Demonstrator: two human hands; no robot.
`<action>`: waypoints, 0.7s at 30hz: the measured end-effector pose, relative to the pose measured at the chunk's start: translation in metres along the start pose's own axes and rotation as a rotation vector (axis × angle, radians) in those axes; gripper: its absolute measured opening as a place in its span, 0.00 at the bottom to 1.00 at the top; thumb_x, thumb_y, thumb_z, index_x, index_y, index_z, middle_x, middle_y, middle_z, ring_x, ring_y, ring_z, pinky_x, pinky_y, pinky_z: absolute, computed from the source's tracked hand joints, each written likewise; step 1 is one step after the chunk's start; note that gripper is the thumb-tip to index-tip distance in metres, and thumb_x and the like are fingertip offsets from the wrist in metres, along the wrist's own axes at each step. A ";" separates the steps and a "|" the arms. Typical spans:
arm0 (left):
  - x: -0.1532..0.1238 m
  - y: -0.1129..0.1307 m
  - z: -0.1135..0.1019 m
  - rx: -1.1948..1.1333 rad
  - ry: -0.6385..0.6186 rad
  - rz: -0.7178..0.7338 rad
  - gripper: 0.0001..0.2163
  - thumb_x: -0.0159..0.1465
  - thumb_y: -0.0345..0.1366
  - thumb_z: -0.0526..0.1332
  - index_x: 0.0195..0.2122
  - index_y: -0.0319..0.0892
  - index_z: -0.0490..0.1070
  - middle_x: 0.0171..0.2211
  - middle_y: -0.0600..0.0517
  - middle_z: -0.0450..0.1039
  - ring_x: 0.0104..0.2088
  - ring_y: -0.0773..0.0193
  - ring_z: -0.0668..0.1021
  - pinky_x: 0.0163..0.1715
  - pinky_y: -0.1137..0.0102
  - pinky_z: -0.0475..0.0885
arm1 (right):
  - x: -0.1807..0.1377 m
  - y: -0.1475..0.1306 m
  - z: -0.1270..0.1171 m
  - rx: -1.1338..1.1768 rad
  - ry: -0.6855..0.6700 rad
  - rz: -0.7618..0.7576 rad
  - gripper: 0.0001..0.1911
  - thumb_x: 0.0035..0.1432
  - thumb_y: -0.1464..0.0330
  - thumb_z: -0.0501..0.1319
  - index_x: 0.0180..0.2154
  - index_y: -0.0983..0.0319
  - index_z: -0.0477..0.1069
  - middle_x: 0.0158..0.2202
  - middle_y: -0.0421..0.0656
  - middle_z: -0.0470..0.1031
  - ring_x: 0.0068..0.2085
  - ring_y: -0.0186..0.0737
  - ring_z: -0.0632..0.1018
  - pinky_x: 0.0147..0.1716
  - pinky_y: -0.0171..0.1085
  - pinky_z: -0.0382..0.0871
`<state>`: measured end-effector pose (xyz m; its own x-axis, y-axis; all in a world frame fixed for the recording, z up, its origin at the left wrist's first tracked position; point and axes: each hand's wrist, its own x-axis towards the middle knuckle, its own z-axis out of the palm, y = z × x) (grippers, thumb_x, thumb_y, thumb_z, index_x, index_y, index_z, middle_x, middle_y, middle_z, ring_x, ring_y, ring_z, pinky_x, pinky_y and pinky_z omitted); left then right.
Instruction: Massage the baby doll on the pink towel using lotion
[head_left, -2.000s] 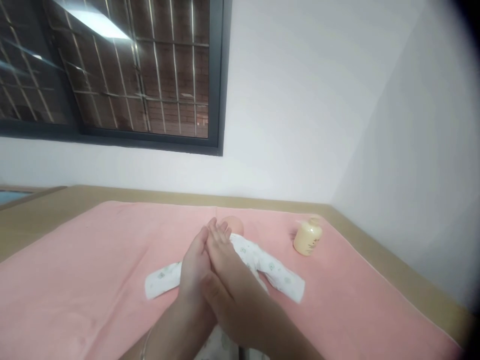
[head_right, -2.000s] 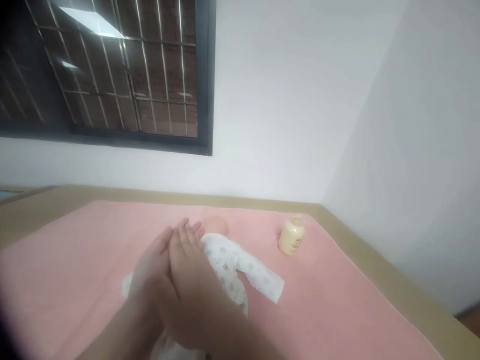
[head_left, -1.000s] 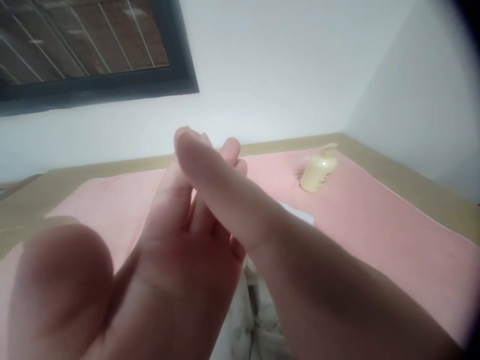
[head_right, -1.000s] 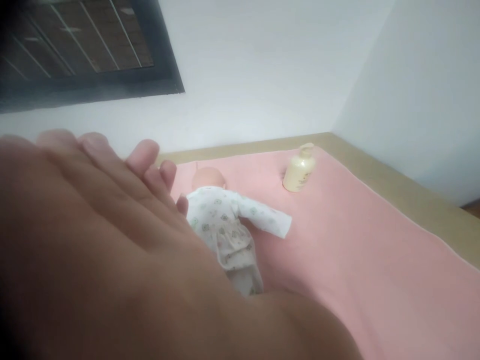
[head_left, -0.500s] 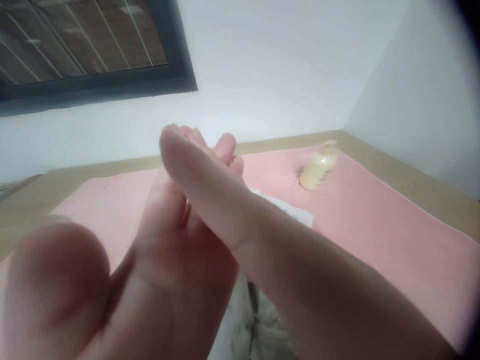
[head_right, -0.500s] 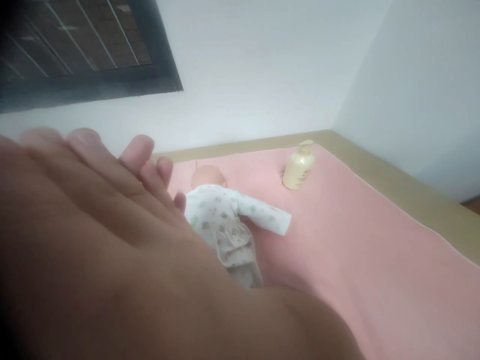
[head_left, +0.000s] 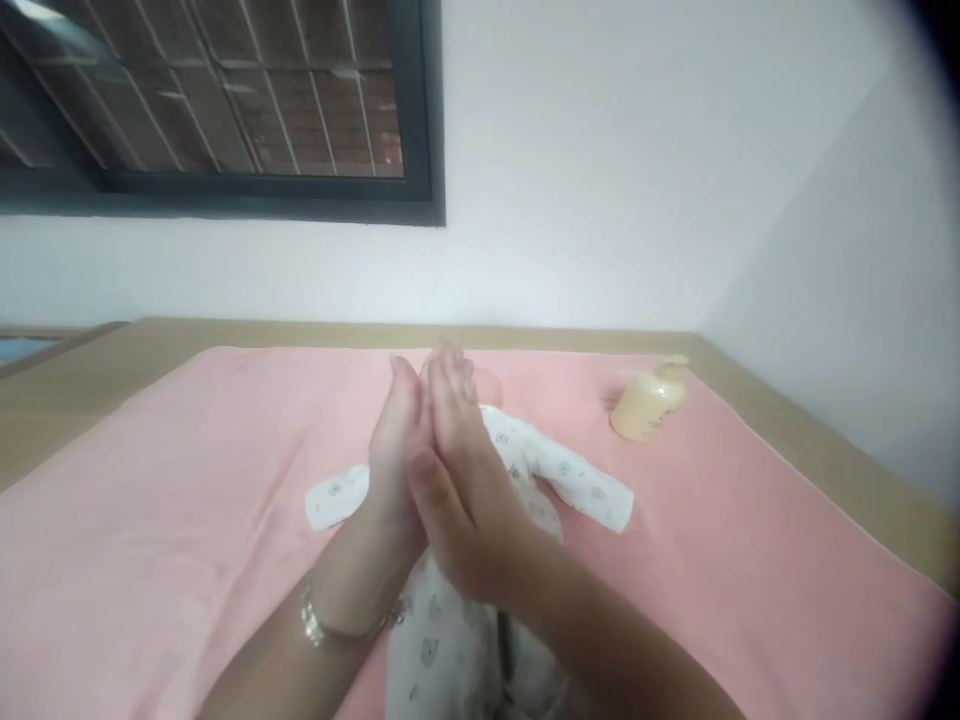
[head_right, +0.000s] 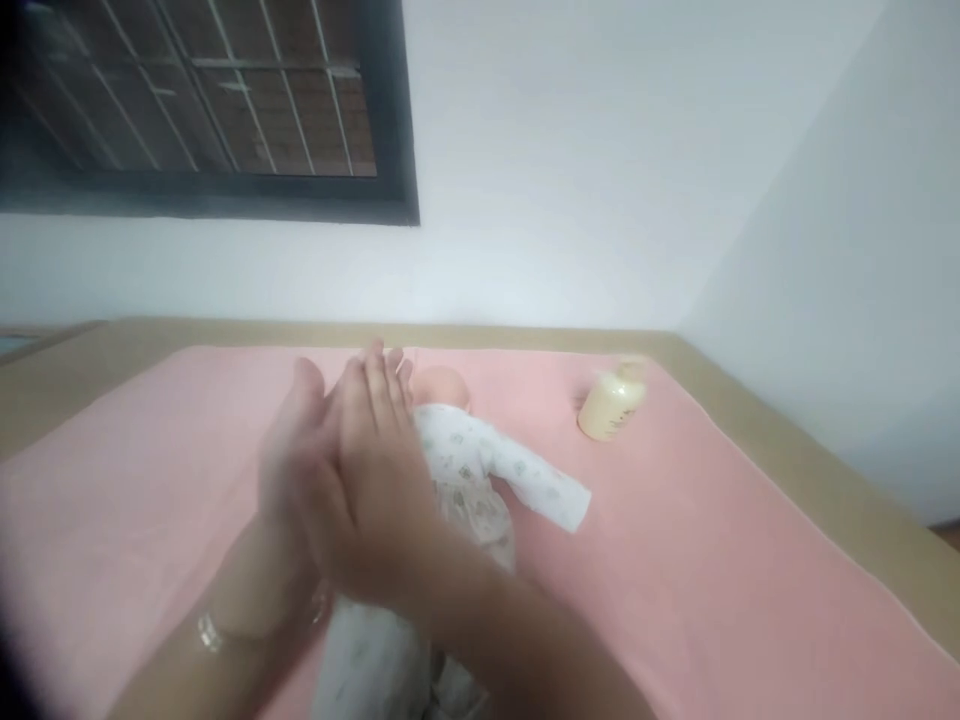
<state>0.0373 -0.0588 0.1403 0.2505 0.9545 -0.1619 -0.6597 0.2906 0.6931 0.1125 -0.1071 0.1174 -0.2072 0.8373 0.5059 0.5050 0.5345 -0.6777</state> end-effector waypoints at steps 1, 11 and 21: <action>0.006 0.000 -0.002 0.017 -0.014 0.038 0.27 0.68 0.54 0.42 0.62 0.47 0.60 0.62 0.53 0.61 0.65 0.59 0.57 0.65 0.64 0.54 | 0.002 -0.001 0.006 -0.007 -0.015 -0.008 0.34 0.70 0.59 0.40 0.67 0.67 0.28 0.69 0.44 0.27 0.67 0.46 0.33 0.66 0.50 0.35; 0.008 0.012 -0.014 0.052 -0.066 0.302 0.24 0.69 0.49 0.44 0.58 0.43 0.65 0.59 0.46 0.65 0.63 0.60 0.62 0.65 0.64 0.51 | -0.009 -0.026 0.016 -0.003 -0.053 -0.071 0.35 0.68 0.59 0.45 0.68 0.62 0.28 0.70 0.44 0.36 0.68 0.46 0.40 0.66 0.49 0.43; -0.021 -0.018 -0.034 0.025 -0.198 0.343 0.26 0.65 0.43 0.55 0.64 0.54 0.52 0.66 0.53 0.52 0.67 0.59 0.51 0.67 0.63 0.47 | 0.026 -0.021 0.005 -0.226 0.119 -0.115 0.37 0.62 0.54 0.53 0.66 0.64 0.48 0.64 0.50 0.56 0.65 0.53 0.55 0.61 0.49 0.55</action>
<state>0.0197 -0.0814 0.1072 0.1519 0.9638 0.2192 -0.7123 -0.0471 0.7003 0.0926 -0.0962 0.1416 -0.1809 0.7465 0.6404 0.6606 0.5746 -0.4832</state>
